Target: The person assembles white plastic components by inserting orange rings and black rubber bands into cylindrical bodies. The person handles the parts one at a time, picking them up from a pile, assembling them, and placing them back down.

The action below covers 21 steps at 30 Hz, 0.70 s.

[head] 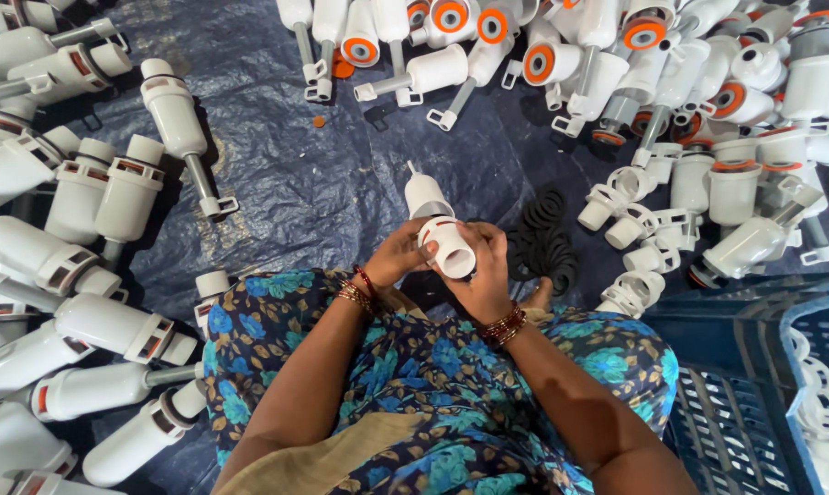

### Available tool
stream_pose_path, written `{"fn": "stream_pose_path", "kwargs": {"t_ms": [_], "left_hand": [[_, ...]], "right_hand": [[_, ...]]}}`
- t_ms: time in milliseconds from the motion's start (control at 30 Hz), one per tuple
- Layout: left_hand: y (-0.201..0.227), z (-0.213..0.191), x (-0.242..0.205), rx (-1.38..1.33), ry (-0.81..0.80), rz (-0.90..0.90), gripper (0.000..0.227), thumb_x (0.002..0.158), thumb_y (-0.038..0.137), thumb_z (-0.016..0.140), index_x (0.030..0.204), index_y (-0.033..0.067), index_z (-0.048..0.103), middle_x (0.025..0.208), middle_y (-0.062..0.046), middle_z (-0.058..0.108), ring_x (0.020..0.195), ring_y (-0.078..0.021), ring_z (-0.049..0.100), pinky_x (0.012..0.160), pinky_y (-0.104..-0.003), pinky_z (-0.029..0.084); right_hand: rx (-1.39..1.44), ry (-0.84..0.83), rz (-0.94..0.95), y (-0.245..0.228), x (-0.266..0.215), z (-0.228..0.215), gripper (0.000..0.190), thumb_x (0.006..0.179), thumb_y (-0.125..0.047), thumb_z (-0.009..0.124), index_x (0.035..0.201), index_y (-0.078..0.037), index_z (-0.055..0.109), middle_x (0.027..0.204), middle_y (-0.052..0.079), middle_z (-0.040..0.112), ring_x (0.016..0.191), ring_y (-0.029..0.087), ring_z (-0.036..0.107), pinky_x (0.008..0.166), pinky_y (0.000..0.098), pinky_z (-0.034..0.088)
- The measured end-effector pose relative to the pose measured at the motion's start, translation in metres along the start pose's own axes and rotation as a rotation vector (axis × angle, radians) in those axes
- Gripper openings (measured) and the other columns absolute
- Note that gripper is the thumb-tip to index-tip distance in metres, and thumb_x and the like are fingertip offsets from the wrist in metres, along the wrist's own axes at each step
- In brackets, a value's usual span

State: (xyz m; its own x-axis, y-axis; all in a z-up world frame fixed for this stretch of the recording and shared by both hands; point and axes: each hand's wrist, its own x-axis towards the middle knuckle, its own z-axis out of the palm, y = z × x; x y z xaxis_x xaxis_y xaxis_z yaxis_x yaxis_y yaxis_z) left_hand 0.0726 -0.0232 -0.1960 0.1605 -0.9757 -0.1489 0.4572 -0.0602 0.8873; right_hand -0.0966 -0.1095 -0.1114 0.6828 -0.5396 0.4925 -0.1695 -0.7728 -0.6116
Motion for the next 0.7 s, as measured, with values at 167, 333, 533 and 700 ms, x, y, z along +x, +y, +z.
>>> {"fn": "stream_pose_path", "kwargs": {"t_ms": [167,333,533,700], "left_hand": [[0.009,0.002,0.000,-0.045,0.009,-0.060,0.072,0.091,0.043,0.071,0.148,0.0082,0.044,0.139,-0.013,0.059,0.125,-0.0254,0.063,0.099,-0.041,0.059],[0.002,-0.003,-0.002,-0.047,0.060,-0.073,0.067,0.095,0.042,0.066,0.149,0.0082,0.045,0.139,-0.012,0.060,0.127,-0.0238,0.062,0.103,-0.041,0.056],[-0.008,-0.004,-0.005,-0.044,0.051,-0.018,0.062,0.103,0.039,0.060,0.154,0.0078,0.045,0.135,-0.014,0.063,0.115,-0.0245,0.059,0.093,-0.039,0.049],[-0.008,-0.005,0.003,0.036,-0.055,0.013,0.063,0.102,0.040,0.058,0.152,0.0071,0.041,0.140,-0.012,0.060,0.129,-0.0233,0.060,0.106,-0.041,0.051]], "right_hand": [[0.028,-0.071,0.038,0.011,-0.004,0.002,0.071,0.079,-0.019,0.090,0.141,-0.007,0.057,0.137,0.018,0.051,0.126,0.036,0.059,0.099,0.0436,0.055],[0.144,-0.176,0.037,0.020,-0.002,-0.008,0.065,0.080,-0.005,0.077,0.141,-0.005,0.058,0.139,0.018,0.052,0.131,0.034,0.056,0.106,0.0446,0.053],[0.705,-0.147,0.414,0.045,-0.005,-0.011,0.041,0.098,-0.012,0.068,0.136,-0.001,0.058,0.131,0.011,0.055,0.122,0.018,0.060,0.105,0.0337,0.054],[0.601,-0.146,0.493,0.061,-0.014,0.007,0.034,0.098,-0.013,0.071,0.126,0.002,0.061,0.115,0.007,0.065,0.100,0.014,0.065,0.088,0.0284,0.056]]}}
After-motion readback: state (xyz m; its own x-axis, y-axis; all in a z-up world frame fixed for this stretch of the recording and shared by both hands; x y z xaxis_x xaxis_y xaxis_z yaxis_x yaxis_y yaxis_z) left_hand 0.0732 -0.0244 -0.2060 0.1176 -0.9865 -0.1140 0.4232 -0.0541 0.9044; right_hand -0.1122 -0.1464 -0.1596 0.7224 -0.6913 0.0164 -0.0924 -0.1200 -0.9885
